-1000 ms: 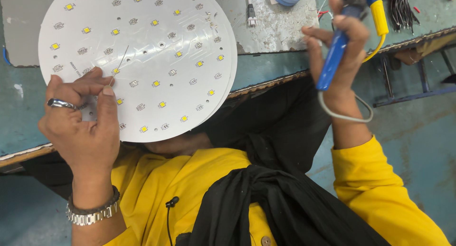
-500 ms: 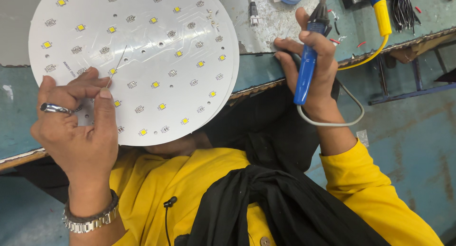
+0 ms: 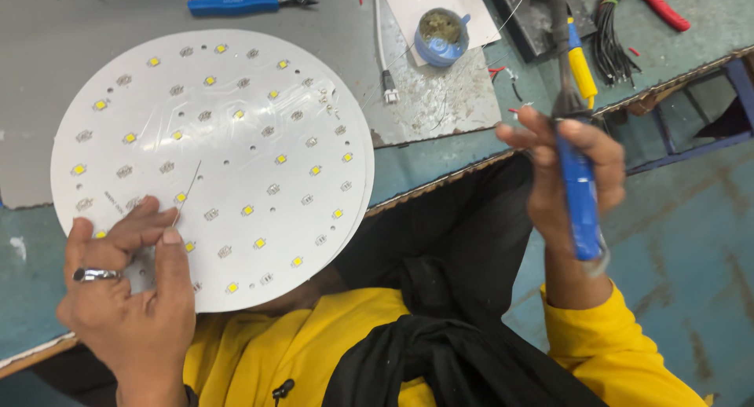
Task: The person solders wires onto a round LED light panel PCB at a workbench. They hold the board steady with one hand while applying a soldering iron with the other, feed solder wire from a small container, and trim excess wire ends with blue-handled pliers.
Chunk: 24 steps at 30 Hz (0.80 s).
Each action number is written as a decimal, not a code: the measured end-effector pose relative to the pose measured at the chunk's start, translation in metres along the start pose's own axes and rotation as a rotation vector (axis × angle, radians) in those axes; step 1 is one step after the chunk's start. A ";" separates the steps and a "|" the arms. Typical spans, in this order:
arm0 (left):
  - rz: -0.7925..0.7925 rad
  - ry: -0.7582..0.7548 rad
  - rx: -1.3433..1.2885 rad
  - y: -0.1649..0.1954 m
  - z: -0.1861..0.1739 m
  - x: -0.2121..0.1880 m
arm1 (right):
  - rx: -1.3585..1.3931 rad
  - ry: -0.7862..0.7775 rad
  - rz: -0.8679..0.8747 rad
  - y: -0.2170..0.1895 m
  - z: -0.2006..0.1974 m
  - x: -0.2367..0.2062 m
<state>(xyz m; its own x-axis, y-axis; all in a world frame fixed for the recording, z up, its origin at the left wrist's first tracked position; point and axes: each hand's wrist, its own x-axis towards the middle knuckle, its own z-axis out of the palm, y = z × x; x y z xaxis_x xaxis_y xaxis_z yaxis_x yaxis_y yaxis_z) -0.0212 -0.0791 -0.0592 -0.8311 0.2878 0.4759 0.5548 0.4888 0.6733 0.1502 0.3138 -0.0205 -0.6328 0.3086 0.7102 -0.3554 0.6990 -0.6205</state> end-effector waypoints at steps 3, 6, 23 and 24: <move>-0.031 -0.002 0.000 -0.003 0.001 -0.003 | 0.058 0.120 0.048 0.002 -0.019 0.000; -0.020 -0.014 0.035 -0.008 0.001 -0.005 | 0.209 0.274 0.111 0.008 -0.035 0.000; -0.055 -0.165 0.134 -0.029 -0.005 -0.009 | 0.157 0.313 0.275 0.015 -0.022 0.016; -0.059 -0.164 0.125 -0.029 -0.004 -0.009 | 0.144 0.328 0.260 0.014 -0.023 0.015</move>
<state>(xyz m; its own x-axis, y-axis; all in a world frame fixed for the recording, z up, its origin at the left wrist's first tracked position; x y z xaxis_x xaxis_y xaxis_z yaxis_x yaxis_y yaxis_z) -0.0296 -0.0993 -0.0802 -0.8628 0.3806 0.3327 0.5044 0.6040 0.6171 0.1514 0.3428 -0.0104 -0.4707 0.6668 0.5777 -0.3204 0.4809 -0.8162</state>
